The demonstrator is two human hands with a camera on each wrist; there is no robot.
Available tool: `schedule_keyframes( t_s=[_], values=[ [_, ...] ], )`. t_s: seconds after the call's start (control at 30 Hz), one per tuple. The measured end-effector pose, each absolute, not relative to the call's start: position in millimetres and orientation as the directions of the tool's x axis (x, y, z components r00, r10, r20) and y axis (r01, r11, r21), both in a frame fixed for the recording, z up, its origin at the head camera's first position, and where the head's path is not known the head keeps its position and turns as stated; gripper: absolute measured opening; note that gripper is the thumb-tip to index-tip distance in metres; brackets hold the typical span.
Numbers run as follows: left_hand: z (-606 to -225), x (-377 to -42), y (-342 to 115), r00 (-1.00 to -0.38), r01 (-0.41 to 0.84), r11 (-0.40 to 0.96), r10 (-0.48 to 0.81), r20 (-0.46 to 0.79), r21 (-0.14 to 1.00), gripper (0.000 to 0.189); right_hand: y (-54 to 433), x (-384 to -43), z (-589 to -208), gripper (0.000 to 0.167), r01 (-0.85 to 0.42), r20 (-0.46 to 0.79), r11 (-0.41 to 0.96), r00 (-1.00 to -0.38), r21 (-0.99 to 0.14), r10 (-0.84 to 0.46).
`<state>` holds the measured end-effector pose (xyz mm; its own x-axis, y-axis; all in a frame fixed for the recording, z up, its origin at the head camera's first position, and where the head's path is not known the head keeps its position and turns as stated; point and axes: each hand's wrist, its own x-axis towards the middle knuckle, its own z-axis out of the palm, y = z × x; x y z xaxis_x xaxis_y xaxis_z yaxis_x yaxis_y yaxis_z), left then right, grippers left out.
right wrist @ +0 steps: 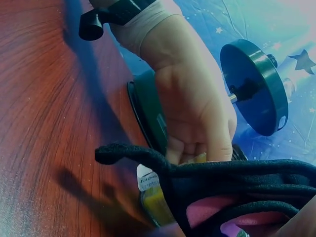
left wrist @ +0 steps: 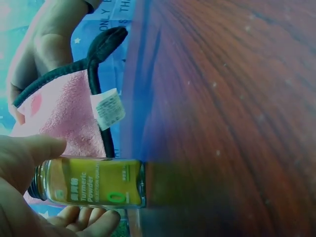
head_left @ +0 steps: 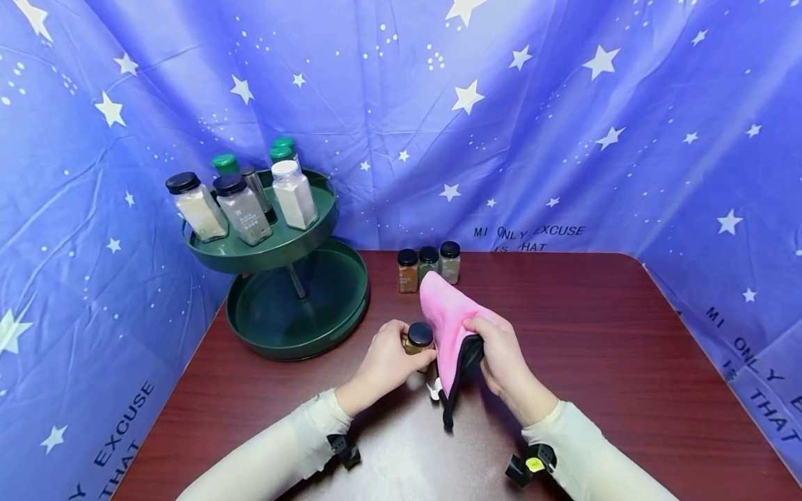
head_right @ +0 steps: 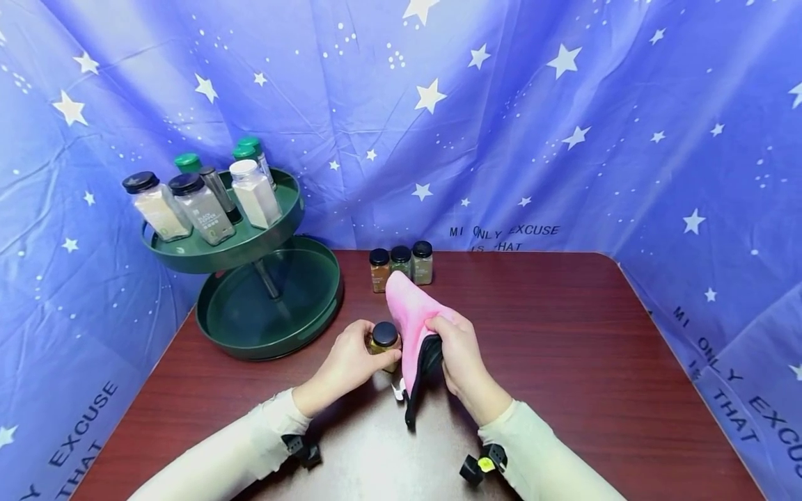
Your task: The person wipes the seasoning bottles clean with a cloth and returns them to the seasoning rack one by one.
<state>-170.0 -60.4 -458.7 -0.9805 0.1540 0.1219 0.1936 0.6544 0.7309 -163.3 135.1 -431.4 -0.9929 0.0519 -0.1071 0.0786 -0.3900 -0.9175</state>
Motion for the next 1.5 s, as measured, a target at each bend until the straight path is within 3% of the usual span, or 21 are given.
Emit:
schedule_keyframes(
  t_s=[0.27, 0.8, 1.07, 1.23, 1.5],
  values=[
    [-455, -174, -65, -0.960, 0.258, 0.625, 0.249, 0.126, 0.737, 0.041, 128, -163, -437, 0.018, 0.099, -0.105, -0.386, -0.994, -0.917, -0.006],
    [-453, -182, -70, -0.945, 0.275, 0.596, 0.313, 0.097, 0.754, 0.036, 117, -167, -465, 0.010, 0.206, -0.222, -0.277, -0.975, -0.938, 0.027],
    [-456, -182, -72, -0.937, 0.284, 0.584, 0.338, 0.091, 0.760, 0.034, 117, -161, -440, 0.024, 0.071, -0.147, -0.448, -0.980, -0.891, 0.136],
    [-457, -182, -72, -0.935, 0.287, 0.586, 0.344, 0.088, 0.758, 0.034, 119, -160, -433, 0.027, 0.042, -0.120, -0.513, -0.986, -0.857, 0.119],
    [-457, -185, -70, -0.932, 0.300, 0.588, 0.349, 0.098, 0.752, 0.036, 117, -163, -456, 0.019, 0.145, -0.196, -0.357, -0.974, -0.923, 0.111]
  ],
)
